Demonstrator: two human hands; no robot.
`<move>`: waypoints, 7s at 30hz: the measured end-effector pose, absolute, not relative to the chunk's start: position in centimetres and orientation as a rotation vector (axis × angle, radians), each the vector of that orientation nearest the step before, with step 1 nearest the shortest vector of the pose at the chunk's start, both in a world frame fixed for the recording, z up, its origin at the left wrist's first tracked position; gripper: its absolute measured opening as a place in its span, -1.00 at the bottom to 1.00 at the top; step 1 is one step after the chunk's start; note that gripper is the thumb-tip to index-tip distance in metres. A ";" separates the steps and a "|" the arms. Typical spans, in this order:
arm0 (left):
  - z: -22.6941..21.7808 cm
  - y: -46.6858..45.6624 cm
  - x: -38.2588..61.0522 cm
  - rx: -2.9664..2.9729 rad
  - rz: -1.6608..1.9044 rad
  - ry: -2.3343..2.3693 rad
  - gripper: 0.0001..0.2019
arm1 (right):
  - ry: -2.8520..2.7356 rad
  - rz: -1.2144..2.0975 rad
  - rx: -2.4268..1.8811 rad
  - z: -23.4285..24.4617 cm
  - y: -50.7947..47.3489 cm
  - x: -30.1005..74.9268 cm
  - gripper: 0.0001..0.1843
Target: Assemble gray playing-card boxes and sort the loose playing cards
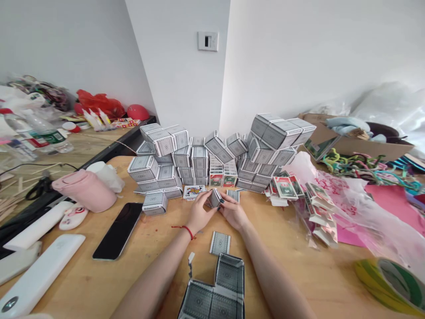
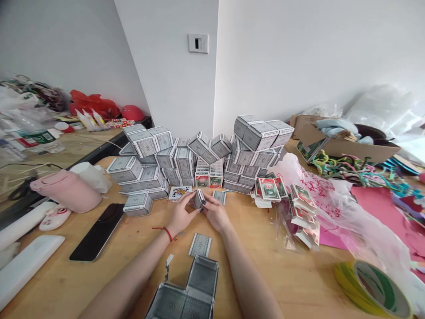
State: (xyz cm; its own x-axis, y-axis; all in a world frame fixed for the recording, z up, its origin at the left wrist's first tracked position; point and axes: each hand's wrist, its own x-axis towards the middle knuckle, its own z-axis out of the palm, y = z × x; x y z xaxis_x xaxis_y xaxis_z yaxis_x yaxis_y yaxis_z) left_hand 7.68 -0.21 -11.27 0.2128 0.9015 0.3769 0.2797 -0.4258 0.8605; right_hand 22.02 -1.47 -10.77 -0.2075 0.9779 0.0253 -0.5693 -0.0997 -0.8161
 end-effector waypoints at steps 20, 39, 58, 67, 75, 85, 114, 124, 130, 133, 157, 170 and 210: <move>-12.1 0.0 7.1 2.198 1.153 1.212 -0.42 | -0.744 1.660 -0.730 -11.9 -1.2 21.7 -0.71; -11.6 -0.4 7.1 2.245 1.154 1.283 -0.44 | -0.790 1.424 -0.984 -11.6 -1.1 21.3 -0.75; -11.2 -0.6 7.5 2.229 1.191 1.315 -0.47 | -1.002 1.112 -1.151 -12.2 -1.3 21.1 -0.73; -11.4 -0.3 7.3 2.205 1.235 1.349 -0.50 | -1.181 1.153 -1.064 -12.7 -1.5 20.6 -0.68; -11.5 -0.2 7.2 2.225 1.218 1.369 -0.47 | -1.235 1.123 -1.120 -12.3 -1.8 20.7 -0.71; -11.5 -0.3 7.3 2.251 1.204 1.374 -0.47 | -1.320 1.008 -1.198 -12.4 -2.0 20.9 -0.82; -11.6 0.3 7.6 1.698 1.106 1.330 -0.74 | -1.348 1.307 -1.077 -11.3 -3.0 19.1 -0.76; -11.7 0.0 8.1 1.861 1.010 1.424 -0.64 | -1.351 0.743 -1.461 -11.9 -2.9 18.5 -0.68; -11.6 -0.3 8.5 1.967 0.966 1.508 -0.60 | -1.421 0.462 -1.651 -12.3 -2.8 18.6 -0.62; -11.8 -0.4 8.7 2.027 0.936 1.597 -0.66 | -1.448 0.329 -1.681 -12.4 -2.9 18.6 -0.66; -11.5 0.5 7.0 2.224 1.223 1.672 -0.86 | -1.290 0.547 -1.524 -12.8 -1.6 21.0 -0.78; -12.2 1.2 5.9 2.430 0.970 1.748 -0.66 | -1.395 0.596 -1.477 -13.1 -1.5 21.1 -0.79; -10.6 0.2 6.1 2.486 1.238 1.511 -0.76 | -1.413 0.691 -1.365 -12.3 -1.8 20.9 -0.70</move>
State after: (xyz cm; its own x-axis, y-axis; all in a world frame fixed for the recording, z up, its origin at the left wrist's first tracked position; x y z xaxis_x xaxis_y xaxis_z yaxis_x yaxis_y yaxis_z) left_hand 6.14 0.20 -10.62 0.2367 0.7435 0.6255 0.7595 -0.5430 0.3581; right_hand 20.89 -1.84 -12.33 0.1506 0.9517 0.2675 0.3735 0.1958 -0.9067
